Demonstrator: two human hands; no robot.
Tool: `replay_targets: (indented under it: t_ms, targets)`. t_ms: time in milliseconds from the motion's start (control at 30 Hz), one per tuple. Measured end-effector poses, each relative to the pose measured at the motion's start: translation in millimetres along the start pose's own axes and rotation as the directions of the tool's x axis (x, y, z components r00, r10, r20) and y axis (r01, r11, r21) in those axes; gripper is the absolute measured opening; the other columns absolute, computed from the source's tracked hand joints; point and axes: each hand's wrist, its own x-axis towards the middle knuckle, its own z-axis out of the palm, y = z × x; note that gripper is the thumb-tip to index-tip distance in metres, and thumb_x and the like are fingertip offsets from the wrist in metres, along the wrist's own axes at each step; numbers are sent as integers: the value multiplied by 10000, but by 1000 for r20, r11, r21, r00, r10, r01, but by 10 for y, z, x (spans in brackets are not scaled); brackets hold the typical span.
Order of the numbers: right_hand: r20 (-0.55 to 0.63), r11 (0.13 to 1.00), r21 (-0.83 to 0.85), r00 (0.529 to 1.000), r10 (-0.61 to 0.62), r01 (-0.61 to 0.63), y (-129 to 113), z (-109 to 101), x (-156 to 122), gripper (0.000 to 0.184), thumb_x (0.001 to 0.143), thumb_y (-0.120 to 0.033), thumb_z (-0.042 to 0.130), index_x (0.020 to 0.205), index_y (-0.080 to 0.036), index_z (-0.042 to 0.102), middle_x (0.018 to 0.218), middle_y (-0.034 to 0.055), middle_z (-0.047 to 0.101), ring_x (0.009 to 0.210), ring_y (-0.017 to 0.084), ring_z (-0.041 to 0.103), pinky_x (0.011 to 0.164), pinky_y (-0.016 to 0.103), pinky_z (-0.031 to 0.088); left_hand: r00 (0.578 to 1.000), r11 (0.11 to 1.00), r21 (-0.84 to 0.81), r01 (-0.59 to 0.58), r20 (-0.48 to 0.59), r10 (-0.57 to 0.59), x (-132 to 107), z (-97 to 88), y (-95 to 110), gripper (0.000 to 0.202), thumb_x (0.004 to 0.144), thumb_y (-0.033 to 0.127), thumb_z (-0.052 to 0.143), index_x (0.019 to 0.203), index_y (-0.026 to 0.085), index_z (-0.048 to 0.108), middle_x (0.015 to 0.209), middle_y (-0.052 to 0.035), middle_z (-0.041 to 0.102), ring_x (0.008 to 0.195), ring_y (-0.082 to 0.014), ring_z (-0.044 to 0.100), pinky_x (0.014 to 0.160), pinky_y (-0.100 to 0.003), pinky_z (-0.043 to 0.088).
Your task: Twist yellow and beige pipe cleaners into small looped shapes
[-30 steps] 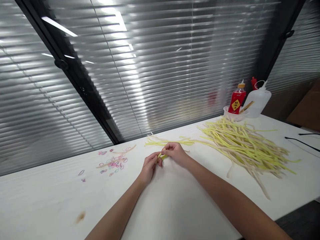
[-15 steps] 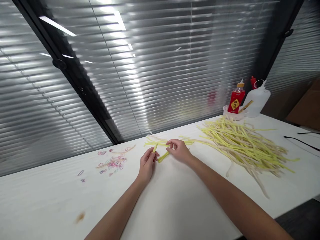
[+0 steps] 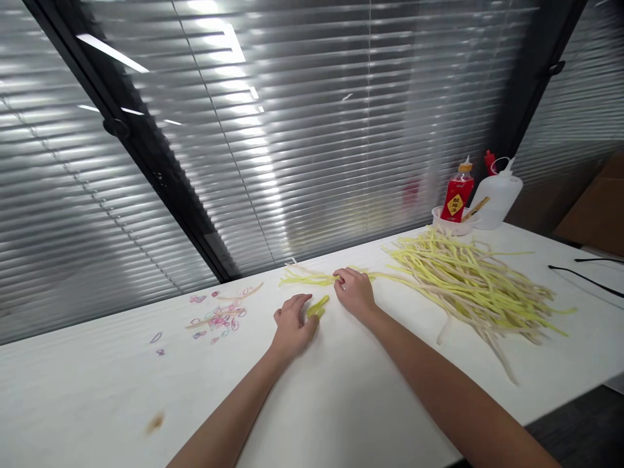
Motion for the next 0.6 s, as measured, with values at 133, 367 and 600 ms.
replay_targets:
  t_ms: [133,367,600]
  targets:
    - [14,1000,-3,1000,13,-13,1,7,3,229,780,-134,454,908,-221,622,820,4,651,768,154,558,714,285,306,996,988,136,-73,70,64,-18,26,13,359,799,333,510,1140,246,583,1226,-89,556,1156,-299,447,909,-485,305]
    - [46,998,-59,999,15,-12,-13,-22,19,176,837,-289,500,925,-227,640,918,44,638,904,201,501,800,307,314,980,965,177,-191,94,177,-60,25,37,227,886,262,396,986,239,598,1070,-58,613,1007,-225,522,831,-410,315]
    - [219,987,-151,976,-12,46,21,-1,11,409,865,-363,476,1266,-283,480,1254,58,554,1185,264,366,936,447,229,938,845,408,-345,173,299,-210,-157,145,264,918,210,314,1011,237,559,952,-50,639,942,-225,556,882,-463,276]
